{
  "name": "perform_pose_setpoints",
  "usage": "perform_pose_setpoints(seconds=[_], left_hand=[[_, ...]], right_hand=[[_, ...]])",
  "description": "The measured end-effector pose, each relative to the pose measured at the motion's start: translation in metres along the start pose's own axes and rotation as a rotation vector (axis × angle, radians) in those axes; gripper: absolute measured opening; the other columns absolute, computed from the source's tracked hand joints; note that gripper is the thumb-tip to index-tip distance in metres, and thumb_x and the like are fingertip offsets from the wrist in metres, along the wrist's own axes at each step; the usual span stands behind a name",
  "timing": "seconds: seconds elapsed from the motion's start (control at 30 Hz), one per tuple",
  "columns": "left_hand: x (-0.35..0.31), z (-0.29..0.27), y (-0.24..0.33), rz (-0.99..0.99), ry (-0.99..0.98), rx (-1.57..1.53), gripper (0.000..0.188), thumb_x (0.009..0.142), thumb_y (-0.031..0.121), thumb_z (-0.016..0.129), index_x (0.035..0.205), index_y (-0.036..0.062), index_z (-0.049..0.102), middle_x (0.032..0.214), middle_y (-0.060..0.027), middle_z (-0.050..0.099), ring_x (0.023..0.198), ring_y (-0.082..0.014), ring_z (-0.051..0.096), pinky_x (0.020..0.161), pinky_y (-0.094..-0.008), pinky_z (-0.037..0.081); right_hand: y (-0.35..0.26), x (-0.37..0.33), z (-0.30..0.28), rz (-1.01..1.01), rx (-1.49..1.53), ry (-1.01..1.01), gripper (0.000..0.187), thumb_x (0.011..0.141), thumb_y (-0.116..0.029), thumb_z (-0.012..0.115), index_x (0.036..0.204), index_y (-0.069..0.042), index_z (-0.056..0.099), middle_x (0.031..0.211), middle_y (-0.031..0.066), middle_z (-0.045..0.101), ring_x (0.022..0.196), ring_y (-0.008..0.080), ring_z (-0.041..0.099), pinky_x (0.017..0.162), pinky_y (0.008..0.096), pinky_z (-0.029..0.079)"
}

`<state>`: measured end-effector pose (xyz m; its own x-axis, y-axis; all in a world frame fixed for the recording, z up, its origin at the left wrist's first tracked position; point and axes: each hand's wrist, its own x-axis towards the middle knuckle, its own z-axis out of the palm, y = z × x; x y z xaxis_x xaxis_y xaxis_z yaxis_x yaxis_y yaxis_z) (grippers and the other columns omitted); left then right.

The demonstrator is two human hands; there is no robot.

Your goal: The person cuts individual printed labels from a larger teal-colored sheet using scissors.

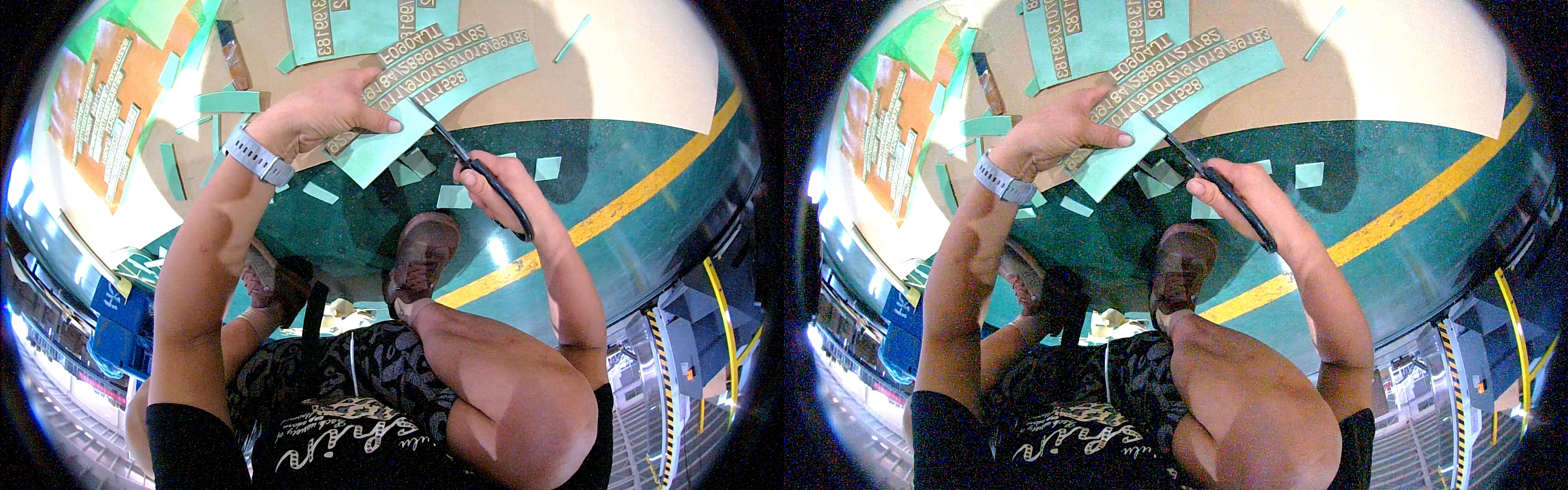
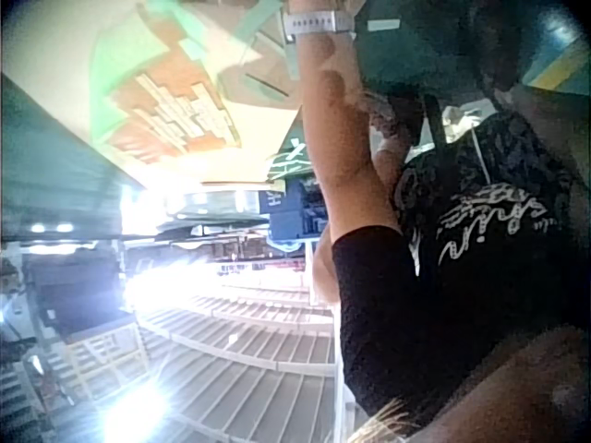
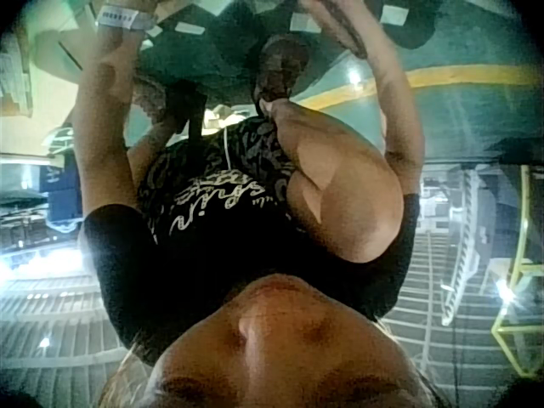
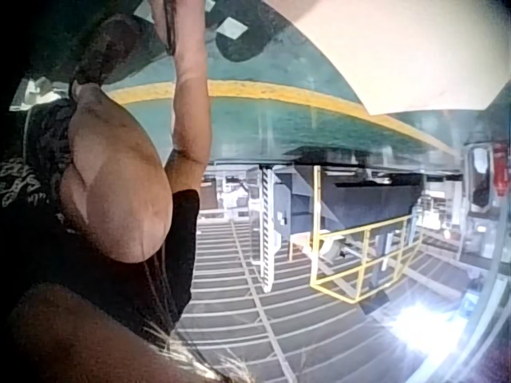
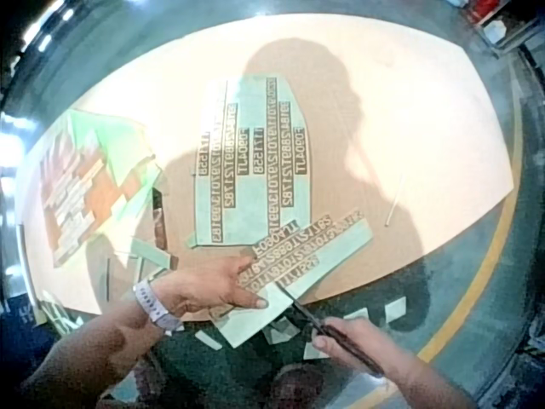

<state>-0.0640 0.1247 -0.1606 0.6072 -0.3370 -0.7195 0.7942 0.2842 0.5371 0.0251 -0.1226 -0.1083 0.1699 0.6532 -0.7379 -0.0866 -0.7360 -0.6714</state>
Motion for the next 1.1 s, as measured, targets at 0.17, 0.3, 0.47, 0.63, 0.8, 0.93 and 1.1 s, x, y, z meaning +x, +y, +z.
perform_pose_setpoints(seconds=[0.17,0.3,0.47,0.63,0.8,0.93,1.1], left_hand=[[0.002,-0.002,-0.004,0.002,0.021,0.049,0.068,0.072,0.014,0.074,0.129,-0.0018,0.04,0.118,-0.008,0.055,0.107,-0.0145,0.051,0.096,-0.0255,0.038],[0.001,-0.002,-0.003,0.012,0.032,0.049,0.071,0.072,0.015,0.074,0.131,-0.0022,0.038,0.12,-0.0089,0.054,0.109,-0.0148,0.05,0.097,-0.0256,0.037],[0.001,-0.003,-0.003,0.013,0.017,0.015,0.07,0.072,0.015,0.074,0.13,-0.0024,0.038,0.119,-0.0089,0.055,0.107,-0.0153,0.051,0.095,-0.0257,0.038],[-0.001,0.004,0.005,0.021,0.018,0.038,0.062,0.07,0.009,0.073,0.123,-0.0056,0.044,0.107,-0.0114,0.06,0.095,-0.0161,0.057,0.084,-0.0255,0.045],[-0.006,0.007,0.003,-0.031,-0.007,-0.035,0.057,0.074,0.016,0.072,0.124,0.0003,0.048,0.111,-0.0064,0.059,0.1,-0.0124,0.053,0.091,-0.0249,0.04],[-0.003,0.018,0.007,-0.001,0.077,-0.083,0.043,0.078,0.015,0.068,0.116,-0.0004,0.054,0.103,-0.0066,0.062,0.09,-0.0118,0.057,0.082,-0.024,0.044],[-0.003,0.018,0.006,-0.024,0.078,-0.054,0.046,0.079,0.023,0.069,0.117,0.0008,0.056,0.105,-0.0034,0.062,0.096,-0.0098,0.053,0.088,-0.0228,0.039]], right_hand=[[0.006,0.001,0.003,-0.031,-0.074,0.035,0.045,0.091,-0.048,0.046,0.079,-0.005,0.052,0.053,-0.0039,0.038,0.049,0.0059,0.037,0.045,0.0229,0.034],[0.003,0.001,0.001,0.001,-0.096,0.021,0.047,0.09,-0.05,0.046,0.077,-0.005,0.051,0.054,-0.0034,0.038,0.051,0.0064,0.037,0.047,0.0233,0.035],[0.001,0.002,0.005,0.009,-0.056,0.062,0.038,0.088,-0.039,0.055,0.077,-0.003,0.055,0.056,0.0109,0.048,0.051,0.0168,0.043,0.051,0.0322,0.041],[0.004,0.003,0.004,0.039,-0.026,0.008,0.039,0.088,-0.042,0.053,0.084,-0.004,0.055,0.058,0.0053,0.046,0.054,0.012,0.043,0.052,0.0282,0.04],[0.01,-0.009,0.006,-0.001,0.133,-0.077,0.045,0.088,-0.051,0.049,0.098,-0.008,0.053,0.059,-0.0052,0.04,0.053,0.0061,0.04,0.048,0.0218,0.033],[0.016,-0.018,0.015,0.023,0.344,-0.075,0.05,0.087,-0.054,0.048,0.099,-0.005,0.052,0.06,-0.0055,0.039,0.051,0.0045,0.038,0.047,0.0203,0.031],[0.016,-0.021,0.017,-0.001,0.284,-0.025,0.05,0.088,-0.052,0.048,0.098,-0.004,0.052,0.059,-0.0053,0.039,0.05,0.004,0.037,0.046,0.02,0.03]])
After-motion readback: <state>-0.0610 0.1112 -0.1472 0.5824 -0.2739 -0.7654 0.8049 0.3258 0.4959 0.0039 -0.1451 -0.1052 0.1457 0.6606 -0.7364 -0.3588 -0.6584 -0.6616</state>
